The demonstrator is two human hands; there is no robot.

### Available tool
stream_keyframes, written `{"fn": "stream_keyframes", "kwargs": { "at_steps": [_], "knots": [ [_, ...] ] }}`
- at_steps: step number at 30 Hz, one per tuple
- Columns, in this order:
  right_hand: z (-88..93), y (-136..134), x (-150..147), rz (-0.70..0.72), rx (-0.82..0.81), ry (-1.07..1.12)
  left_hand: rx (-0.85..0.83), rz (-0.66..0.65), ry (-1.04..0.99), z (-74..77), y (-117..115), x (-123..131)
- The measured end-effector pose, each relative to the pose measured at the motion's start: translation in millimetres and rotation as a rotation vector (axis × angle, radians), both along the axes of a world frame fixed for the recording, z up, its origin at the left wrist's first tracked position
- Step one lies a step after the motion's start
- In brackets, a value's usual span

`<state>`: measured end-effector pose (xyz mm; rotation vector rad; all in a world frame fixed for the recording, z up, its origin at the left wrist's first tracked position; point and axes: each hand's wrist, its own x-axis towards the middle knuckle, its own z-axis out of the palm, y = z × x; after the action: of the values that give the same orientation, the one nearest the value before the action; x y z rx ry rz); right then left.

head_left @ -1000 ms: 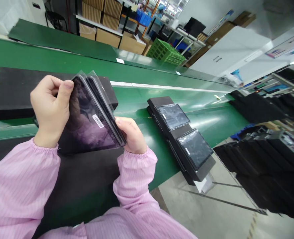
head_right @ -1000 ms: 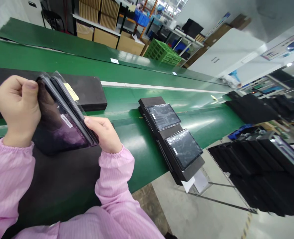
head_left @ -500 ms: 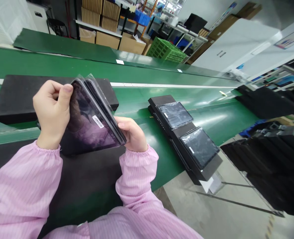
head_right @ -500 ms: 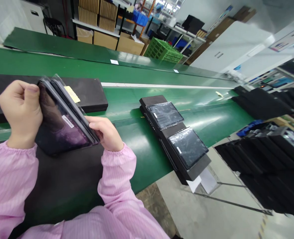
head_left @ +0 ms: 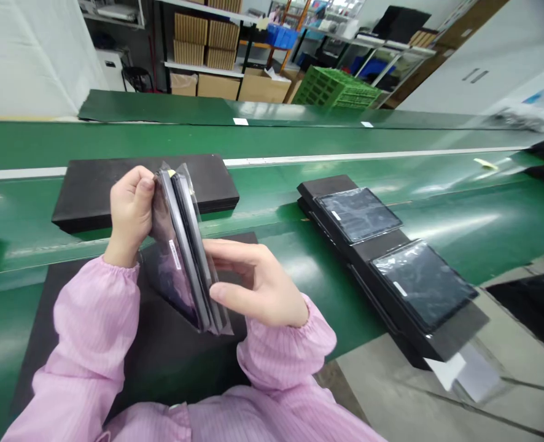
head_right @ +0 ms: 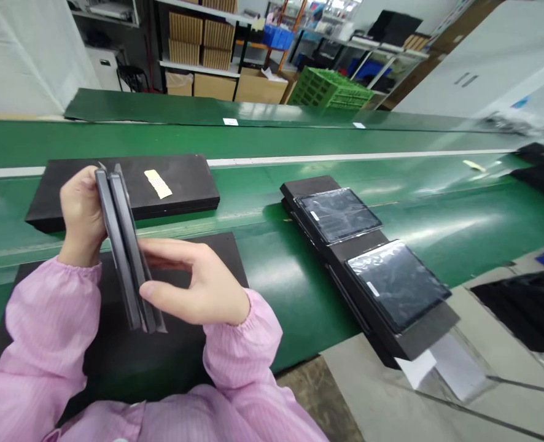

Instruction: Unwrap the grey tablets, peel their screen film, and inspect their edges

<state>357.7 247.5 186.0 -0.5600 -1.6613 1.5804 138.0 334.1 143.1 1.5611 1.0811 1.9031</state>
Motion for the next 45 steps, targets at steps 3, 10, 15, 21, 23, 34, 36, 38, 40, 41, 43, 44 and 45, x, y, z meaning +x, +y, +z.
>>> {"fn": "stream_keyframes", "kwargs": {
  "at_steps": [3,10,15,21,23,34,36,38,40,41,43,44,45],
  "knots": [
    [3.5,-7,-4,0.0,0.041,-0.015,-0.074,-0.071,-0.043,4.0,-4,3],
    [6.4,-13,-8,-0.026,0.065,-0.044,-0.091,-0.138,-0.051,11.7,-10,6],
    [7.4,-18,-10,-0.049,0.077,-0.072,-0.089,-0.186,-0.036,12.4,-10,6],
    [8.2,-24,-13,-0.048,0.086,-0.056,-0.058,-0.286,-0.075,14.4,-8,6],
    [8.1,-25,-14,-0.056,0.117,-0.071,-0.038,-0.307,-0.083,15.2,-8,7],
    [7.8,-24,-13,-0.105,0.182,-0.138,-0.049,-0.31,-0.087,16.2,-10,8],
    [6.3,-25,-14,-0.122,0.173,-0.133,-0.062,-0.276,-0.081,14.1,-10,7],
    [4.4,-25,-14,-0.133,0.113,-0.089,-0.077,-0.222,-0.07,12.0,-9,7],
    [2.4,-22,-14,-0.123,0.026,-0.013,-0.065,-0.138,-0.037,10.8,-9,6],
    [1.4,-20,-14,-0.111,-0.017,0.02,-0.045,-0.087,-0.01,10.7,-8,6],
    [-1.0,-12,-14,-0.093,-0.085,0.057,0.002,0.023,0.047,11.4,-8,5],
    [-2.5,-7,-13,-0.099,-0.105,0.064,0.015,0.072,0.072,11.9,-8,4],
    [-4.2,-2,-13,-0.114,-0.121,0.063,0.02,0.12,0.088,12.4,-8,3]
  ]
}}
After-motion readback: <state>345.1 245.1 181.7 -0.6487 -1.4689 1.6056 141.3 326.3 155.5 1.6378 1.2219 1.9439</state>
